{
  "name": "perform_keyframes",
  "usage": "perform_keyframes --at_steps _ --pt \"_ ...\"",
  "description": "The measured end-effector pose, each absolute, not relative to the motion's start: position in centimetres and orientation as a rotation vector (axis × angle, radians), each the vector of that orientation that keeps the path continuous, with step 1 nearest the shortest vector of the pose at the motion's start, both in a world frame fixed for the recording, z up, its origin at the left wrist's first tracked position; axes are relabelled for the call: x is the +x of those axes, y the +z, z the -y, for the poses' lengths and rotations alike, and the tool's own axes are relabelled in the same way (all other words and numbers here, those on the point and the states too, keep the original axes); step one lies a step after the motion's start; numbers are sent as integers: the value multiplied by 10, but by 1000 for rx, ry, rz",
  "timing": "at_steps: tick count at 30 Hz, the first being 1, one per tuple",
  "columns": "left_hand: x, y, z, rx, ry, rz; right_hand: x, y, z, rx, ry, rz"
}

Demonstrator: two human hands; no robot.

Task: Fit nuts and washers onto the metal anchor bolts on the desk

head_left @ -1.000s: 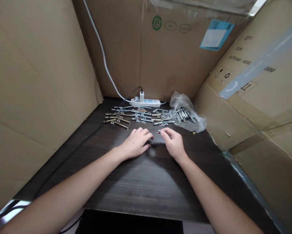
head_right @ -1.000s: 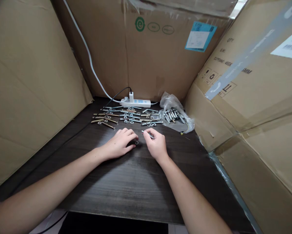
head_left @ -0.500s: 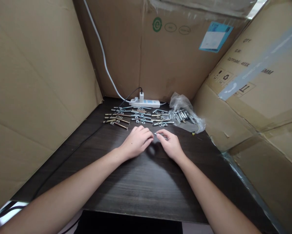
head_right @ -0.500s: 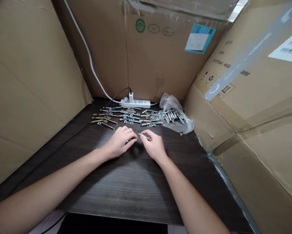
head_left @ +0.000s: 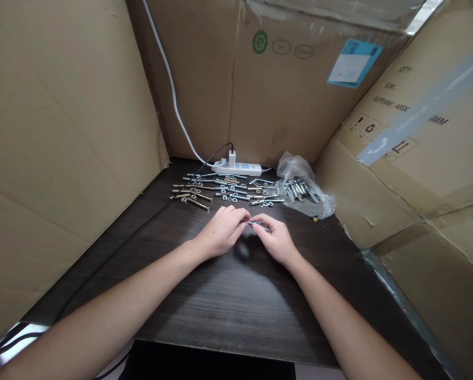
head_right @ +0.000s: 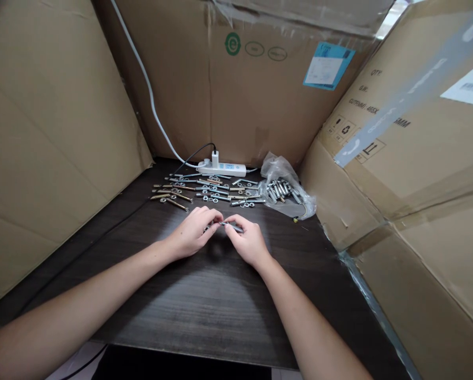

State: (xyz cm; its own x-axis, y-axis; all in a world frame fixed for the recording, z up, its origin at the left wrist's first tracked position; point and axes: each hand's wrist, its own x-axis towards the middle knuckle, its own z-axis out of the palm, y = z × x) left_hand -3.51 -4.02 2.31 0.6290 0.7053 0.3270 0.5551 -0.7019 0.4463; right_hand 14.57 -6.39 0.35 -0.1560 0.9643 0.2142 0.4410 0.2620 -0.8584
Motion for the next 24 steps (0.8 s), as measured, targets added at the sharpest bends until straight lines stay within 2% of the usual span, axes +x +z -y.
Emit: perform_keyframes --at_steps 9,24 --pt "-35 20 40 2479 743 -1064 147 4 64 -1284 831 1760" --pt "-35 23 43 2655 583 -994 146 4 65 -1258 864 1802"
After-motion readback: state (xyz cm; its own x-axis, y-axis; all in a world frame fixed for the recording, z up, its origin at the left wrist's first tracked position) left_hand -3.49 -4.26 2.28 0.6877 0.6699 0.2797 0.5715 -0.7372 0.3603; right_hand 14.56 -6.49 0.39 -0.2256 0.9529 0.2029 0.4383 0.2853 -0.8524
